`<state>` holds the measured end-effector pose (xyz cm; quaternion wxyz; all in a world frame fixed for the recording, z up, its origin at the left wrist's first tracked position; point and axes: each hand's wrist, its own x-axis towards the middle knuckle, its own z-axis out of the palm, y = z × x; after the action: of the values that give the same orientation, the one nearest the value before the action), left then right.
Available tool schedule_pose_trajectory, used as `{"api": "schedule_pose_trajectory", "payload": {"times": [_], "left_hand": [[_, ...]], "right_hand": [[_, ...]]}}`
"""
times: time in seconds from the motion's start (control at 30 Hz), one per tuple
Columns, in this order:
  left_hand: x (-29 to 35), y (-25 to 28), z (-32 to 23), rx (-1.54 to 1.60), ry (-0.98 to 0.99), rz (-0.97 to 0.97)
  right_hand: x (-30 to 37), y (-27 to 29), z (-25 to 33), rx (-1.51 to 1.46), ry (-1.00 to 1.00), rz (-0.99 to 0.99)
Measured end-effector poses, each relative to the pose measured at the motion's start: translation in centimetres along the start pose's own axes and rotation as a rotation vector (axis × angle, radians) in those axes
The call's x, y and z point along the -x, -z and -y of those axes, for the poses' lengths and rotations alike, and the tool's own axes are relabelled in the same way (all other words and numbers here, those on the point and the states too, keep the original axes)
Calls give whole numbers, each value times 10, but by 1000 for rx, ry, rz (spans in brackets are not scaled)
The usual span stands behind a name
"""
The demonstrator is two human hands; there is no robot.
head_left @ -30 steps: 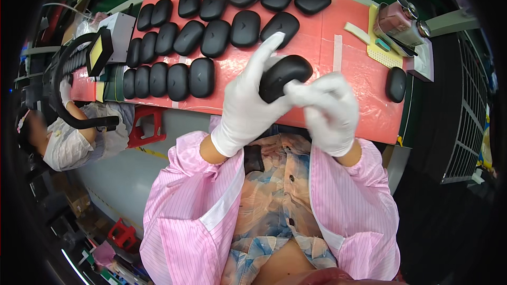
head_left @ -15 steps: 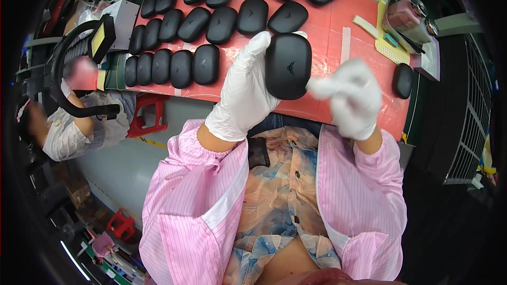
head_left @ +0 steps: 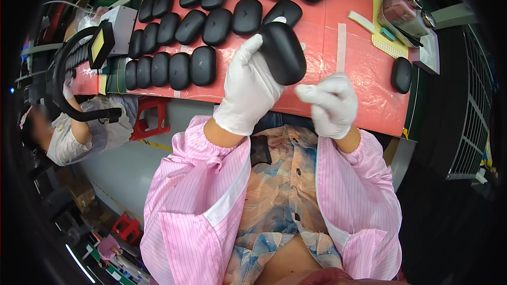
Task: Inspecting and cleaning earbud charging cases at an electronics factory workstation.
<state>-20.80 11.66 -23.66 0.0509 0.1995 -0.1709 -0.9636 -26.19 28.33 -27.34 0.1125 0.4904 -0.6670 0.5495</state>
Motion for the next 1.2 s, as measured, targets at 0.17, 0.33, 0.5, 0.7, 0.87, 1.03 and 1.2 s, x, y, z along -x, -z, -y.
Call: {"api": "schedule_pose_trajectory", "payload": {"times": [0.17, 0.33, 0.5, 0.7, 0.87, 1.03, 1.2], "left_hand": [[-18, 15, 4, 469, 354, 379], [-13, 15, 16, 405, 313, 309], [-3, 15, 12, -421, -132, 212], [4, -2, -1, -101, 183, 77], [14, -13, -1, -288, 128, 3], [9, 8, -3, 74, 255, 192], [3, -7, -4, -183, 221, 88]], "right_hand": [[2, 15, -5, -142, -291, -179], [-40, 24, -2, -73, -289, -91], [-81, 4, -5, -82, -200, -41], [-46, 3, 18, 164, 94, 220], [-65, 9, 2, 228, 165, 184], [-70, 12, 4, 341, 163, 174], [-49, 3, 21, 227, 255, 237]]}}
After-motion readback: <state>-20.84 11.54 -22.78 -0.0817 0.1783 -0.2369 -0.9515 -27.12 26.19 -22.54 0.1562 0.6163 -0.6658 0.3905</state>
